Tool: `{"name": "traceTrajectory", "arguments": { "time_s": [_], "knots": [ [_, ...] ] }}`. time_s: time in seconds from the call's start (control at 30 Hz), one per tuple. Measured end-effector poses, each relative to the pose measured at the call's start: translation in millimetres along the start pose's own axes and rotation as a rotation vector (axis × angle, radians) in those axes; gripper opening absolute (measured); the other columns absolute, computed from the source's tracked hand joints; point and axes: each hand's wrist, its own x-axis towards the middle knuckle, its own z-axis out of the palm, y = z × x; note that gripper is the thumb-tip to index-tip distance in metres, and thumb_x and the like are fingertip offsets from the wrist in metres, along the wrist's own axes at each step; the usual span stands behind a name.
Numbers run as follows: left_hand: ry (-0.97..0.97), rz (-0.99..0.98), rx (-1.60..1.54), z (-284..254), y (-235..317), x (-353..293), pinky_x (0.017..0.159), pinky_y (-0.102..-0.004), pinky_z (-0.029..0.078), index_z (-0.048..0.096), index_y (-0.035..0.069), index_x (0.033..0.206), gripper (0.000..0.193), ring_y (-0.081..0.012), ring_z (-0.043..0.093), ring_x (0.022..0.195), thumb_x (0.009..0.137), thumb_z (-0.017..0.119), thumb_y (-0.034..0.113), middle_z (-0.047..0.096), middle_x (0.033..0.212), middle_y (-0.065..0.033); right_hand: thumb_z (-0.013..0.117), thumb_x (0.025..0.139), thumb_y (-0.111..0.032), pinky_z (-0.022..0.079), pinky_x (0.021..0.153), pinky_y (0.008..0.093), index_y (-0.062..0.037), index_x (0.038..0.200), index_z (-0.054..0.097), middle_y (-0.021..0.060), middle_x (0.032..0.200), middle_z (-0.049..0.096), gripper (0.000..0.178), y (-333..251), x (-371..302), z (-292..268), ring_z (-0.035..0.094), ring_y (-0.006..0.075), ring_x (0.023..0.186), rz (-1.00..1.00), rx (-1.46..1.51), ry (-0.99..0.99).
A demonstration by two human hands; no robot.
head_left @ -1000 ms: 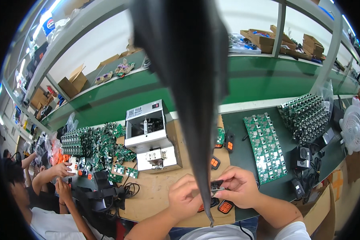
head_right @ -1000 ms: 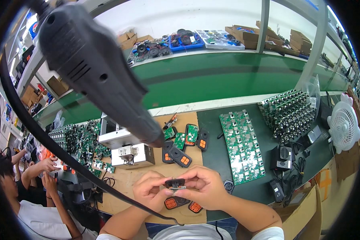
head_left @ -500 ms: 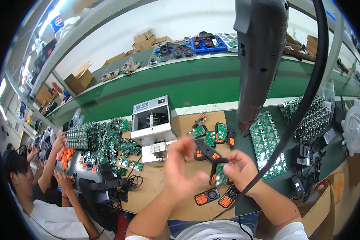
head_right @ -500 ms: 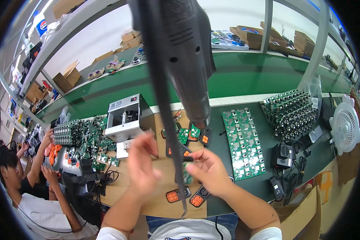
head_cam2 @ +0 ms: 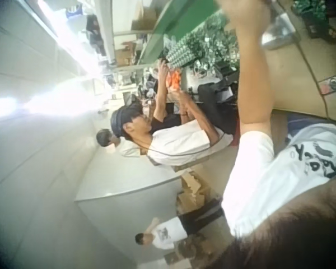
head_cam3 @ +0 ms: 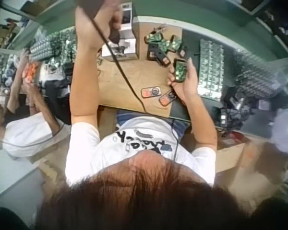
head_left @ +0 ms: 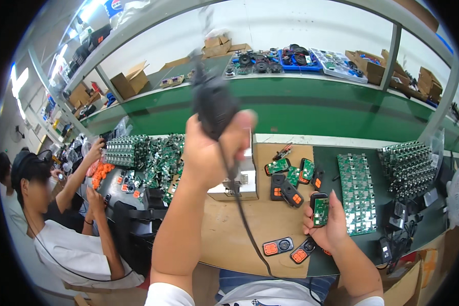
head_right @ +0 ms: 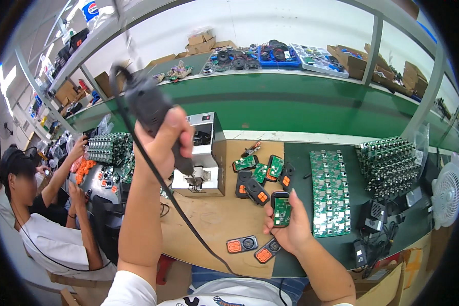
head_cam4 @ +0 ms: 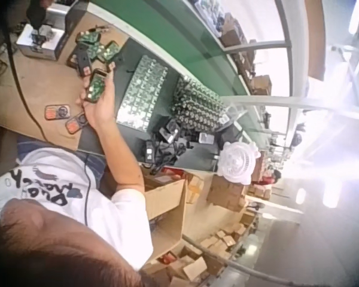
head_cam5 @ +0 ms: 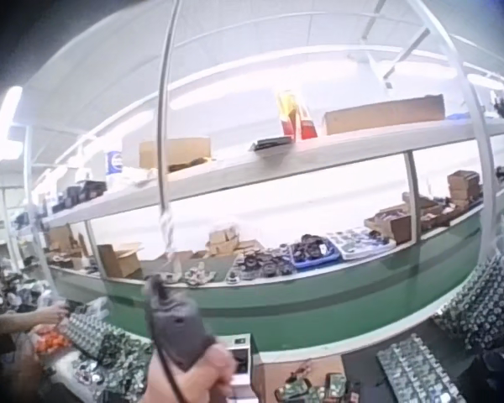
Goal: Assembling electronic remote control units by fitting circuit boards into plastic housings and using an electric screwdriver.
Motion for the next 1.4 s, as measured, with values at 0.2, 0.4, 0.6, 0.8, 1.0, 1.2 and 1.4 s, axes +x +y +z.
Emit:
{"name": "traceTrajectory", "arguments": {
  "time_s": [0.2, 0.4, 0.6, 0.8, 1.0, 1.2, 1.4],
  "knots": [
    [0.067, 0.104, 0.0, -27, -42, -11, 0.049, -0.0293, 0.05, 0.052, 0.001, 0.085, 0.05, -0.0147, 0.054, 0.049, 0.089, 0.057, 0.051, 0.053, 0.058, -0.0059, 0.031, 0.093, -0.064, 0.048, 0.061, 0.0364, -0.0091, 0.096, 0.052, 0.0061, 0.082, 0.055, 0.059, 10, 3, 13, 0.054, 0.0201, 0.062, 0.069, 0.03, 0.065],
    [-0.013, 0.077, -0.028, -34, -46, -15, 0.051, -0.0315, 0.052, 0.051, 0.002, 0.086, 0.055, -0.0149, 0.055, 0.049, 0.087, 0.055, 0.057, 0.052, 0.058, -0.0055, 0.027, 0.088, -0.072, 0.038, 0.042, 0.0301, -0.0121, 0.091, 0.047, 0.0031, 0.062, 0.048, 0.064, 20, 3, 11, 0.045, 0.0159, 0.045, 0.141, -0.099, 0.065],
    [-0.059, -0.002, -0.226, -13, -34, -35, 0.045, -0.0265, 0.045, 0.056, 0.0, 0.085, 0.06, -0.0118, 0.055, 0.052, 0.085, 0.056, 0.06, 0.059, 0.069, -0.007, 0.026, 0.085, -0.076, 0.025, 0.034, 0.0249, -0.0145, 0.089, 0.046, -0.0011, 0.053, 0.038, 0.065, 19, -6, 18, 0.034, 0.0099, 0.039, 0.134, -0.114, 0.166],
    [-0.183, 0.064, -0.596, 12, 2, -78, 0.056, -0.0319, 0.049, 0.056, -0.003, 0.086, 0.103, -0.0195, 0.058, 0.06, 0.051, 0.048, 0.094, 0.059, 0.07, -0.0103, 0.028, 0.087, -0.073, 0.026, 0.036, 0.0237, -0.0139, 0.091, 0.048, -0.0017, 0.055, 0.038, 0.063, 36, 1, 21, 0.032, 0.0095, 0.041, 0.263, -0.115, 0.158],
    [-0.202, 0.146, -0.55, 49, 5, -81, 0.041, -0.0384, 0.045, 0.053, 0.005, 0.079, 0.083, -0.0212, 0.049, 0.038, 0.063, 0.051, 0.087, 0.052, 0.05, -0.0061, 0.028, 0.087, -0.072, 0.027, 0.041, 0.0237, -0.0125, 0.093, 0.047, 0.0007, 0.058, 0.04, 0.063, 31, 1, 21, 0.035, 0.0108, 0.046, 0.251, -0.14, 0.125],
    [-0.331, 0.159, -0.665, 60, -17, -85, 0.059, -0.0372, 0.05, 0.053, -0.004, 0.091, 0.102, -0.0245, 0.059, 0.059, 0.059, 0.044, 0.092, 0.059, 0.068, -0.0126, 0.025, 0.09, -0.069, 0.027, 0.042, 0.024, -0.0118, 0.093, 0.047, 0.0013, 0.059, 0.042, 0.062, 28, -4, 17, 0.035, 0.0112, 0.047, 0.221, -0.214, 0.042],
    [-0.249, 0.13, -0.554, 67, -23, -87, 0.048, -0.0378, 0.048, 0.053, 0.002, 0.082, 0.091, -0.0216, 0.053, 0.044, 0.057, 0.051, 0.09, 0.055, 0.054, -0.0085, 0.028, 0.093, -0.066, 0.028, 0.043, 0.023, -0.0095, 0.093, 0.047, 0.0024, 0.064, 0.042, 0.059, 32, -3, 16, 0.037, 0.0099, 0.051, 0.237, -0.062, 0.111]
  ]
}}
